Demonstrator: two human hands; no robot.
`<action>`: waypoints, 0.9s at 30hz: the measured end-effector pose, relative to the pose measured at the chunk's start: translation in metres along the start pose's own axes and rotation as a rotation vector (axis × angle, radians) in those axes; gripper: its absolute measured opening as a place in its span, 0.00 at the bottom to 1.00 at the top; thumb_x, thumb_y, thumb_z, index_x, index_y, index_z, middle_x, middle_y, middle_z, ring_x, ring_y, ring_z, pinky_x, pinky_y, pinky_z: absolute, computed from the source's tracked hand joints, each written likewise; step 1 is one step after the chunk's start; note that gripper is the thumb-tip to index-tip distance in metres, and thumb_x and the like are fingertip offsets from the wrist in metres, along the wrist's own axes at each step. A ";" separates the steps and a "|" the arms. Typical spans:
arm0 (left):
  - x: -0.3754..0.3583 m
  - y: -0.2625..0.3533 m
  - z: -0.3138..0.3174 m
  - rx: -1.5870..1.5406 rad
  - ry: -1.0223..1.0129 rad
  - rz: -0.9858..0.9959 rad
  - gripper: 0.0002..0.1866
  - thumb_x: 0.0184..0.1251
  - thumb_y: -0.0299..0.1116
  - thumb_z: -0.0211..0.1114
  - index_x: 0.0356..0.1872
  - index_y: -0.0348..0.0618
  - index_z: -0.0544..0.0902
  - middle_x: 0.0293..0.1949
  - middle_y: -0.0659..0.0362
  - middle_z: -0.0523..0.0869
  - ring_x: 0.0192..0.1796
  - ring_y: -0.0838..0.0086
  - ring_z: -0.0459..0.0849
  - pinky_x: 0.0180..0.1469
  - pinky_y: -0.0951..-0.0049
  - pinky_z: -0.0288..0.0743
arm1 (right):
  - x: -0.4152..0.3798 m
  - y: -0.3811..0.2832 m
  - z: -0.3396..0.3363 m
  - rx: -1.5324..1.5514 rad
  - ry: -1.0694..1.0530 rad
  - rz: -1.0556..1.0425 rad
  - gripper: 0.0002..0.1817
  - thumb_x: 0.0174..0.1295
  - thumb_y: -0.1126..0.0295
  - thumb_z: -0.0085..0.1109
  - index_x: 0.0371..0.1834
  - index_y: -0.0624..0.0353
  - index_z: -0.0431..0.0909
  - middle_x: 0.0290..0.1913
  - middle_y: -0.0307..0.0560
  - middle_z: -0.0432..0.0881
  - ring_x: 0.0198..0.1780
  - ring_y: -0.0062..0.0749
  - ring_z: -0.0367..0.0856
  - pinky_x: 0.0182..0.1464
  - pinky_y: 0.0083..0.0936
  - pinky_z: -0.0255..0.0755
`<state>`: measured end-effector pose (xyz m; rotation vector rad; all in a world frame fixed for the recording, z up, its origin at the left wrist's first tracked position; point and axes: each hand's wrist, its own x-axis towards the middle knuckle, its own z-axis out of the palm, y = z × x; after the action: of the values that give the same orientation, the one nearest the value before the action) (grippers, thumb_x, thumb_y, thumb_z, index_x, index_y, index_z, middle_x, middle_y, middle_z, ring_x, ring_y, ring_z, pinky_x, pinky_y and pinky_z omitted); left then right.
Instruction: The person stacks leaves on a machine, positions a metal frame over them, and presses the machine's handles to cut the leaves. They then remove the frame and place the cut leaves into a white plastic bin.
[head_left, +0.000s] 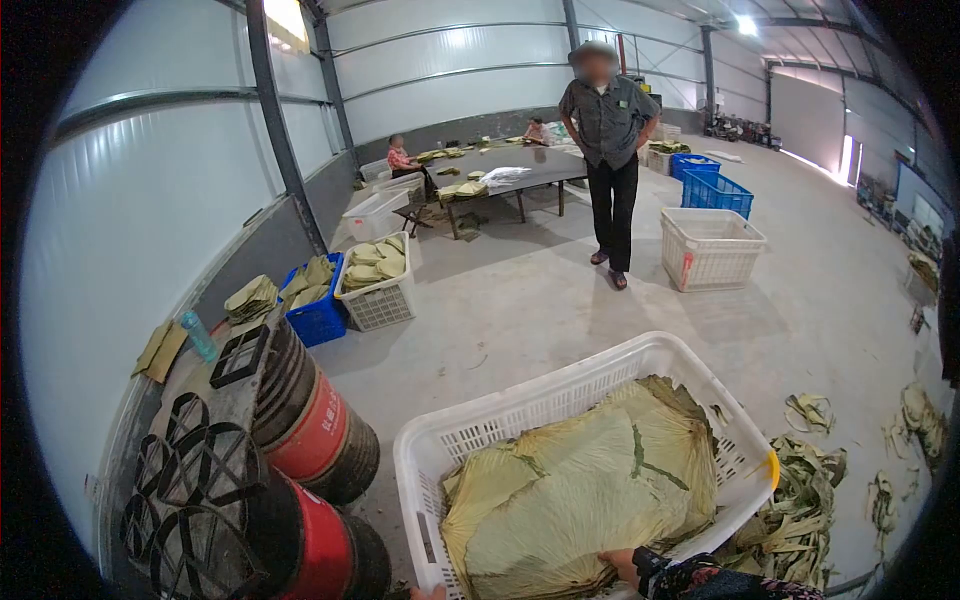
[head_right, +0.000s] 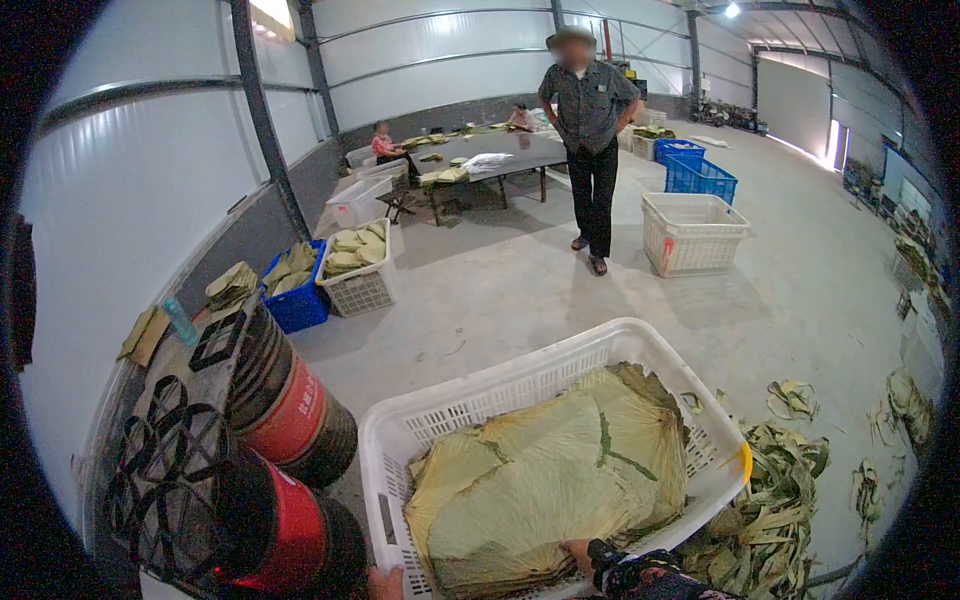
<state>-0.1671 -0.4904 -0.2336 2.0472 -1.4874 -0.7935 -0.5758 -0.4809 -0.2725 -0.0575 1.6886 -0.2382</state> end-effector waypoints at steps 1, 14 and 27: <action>-0.001 -0.001 0.002 0.003 0.010 -0.029 0.25 0.62 0.50 0.54 0.41 0.32 0.80 0.41 0.38 0.81 0.47 0.45 0.76 0.48 0.55 0.67 | 0.005 0.001 0.001 0.076 -0.010 0.011 0.35 0.63 0.54 0.57 0.64 0.69 0.60 0.67 0.54 0.63 0.62 0.36 0.67 0.59 0.25 0.63; -0.008 0.007 -0.010 -0.098 -0.100 0.040 0.27 0.65 0.52 0.52 0.48 0.35 0.78 0.47 0.40 0.80 0.52 0.50 0.76 0.53 0.58 0.67 | 0.111 0.027 -0.009 0.082 -0.156 0.078 0.27 0.65 0.55 0.55 0.59 0.66 0.69 0.57 0.50 0.75 0.54 0.31 0.75 0.54 0.25 0.67; -0.010 0.042 -0.012 -0.217 0.091 -0.136 0.20 0.56 0.39 0.62 0.41 0.31 0.75 0.38 0.40 0.83 0.41 0.48 0.82 0.44 0.56 0.73 | 0.004 0.020 -0.007 -0.537 0.305 -0.565 0.19 0.64 0.54 0.46 0.46 0.55 0.80 0.49 0.53 0.81 0.47 0.48 0.79 0.48 0.44 0.69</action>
<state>-0.1894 -0.4929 -0.1945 2.0070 -1.1690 -0.8613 -0.5809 -0.4611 -0.2799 -0.9460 1.9713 -0.2122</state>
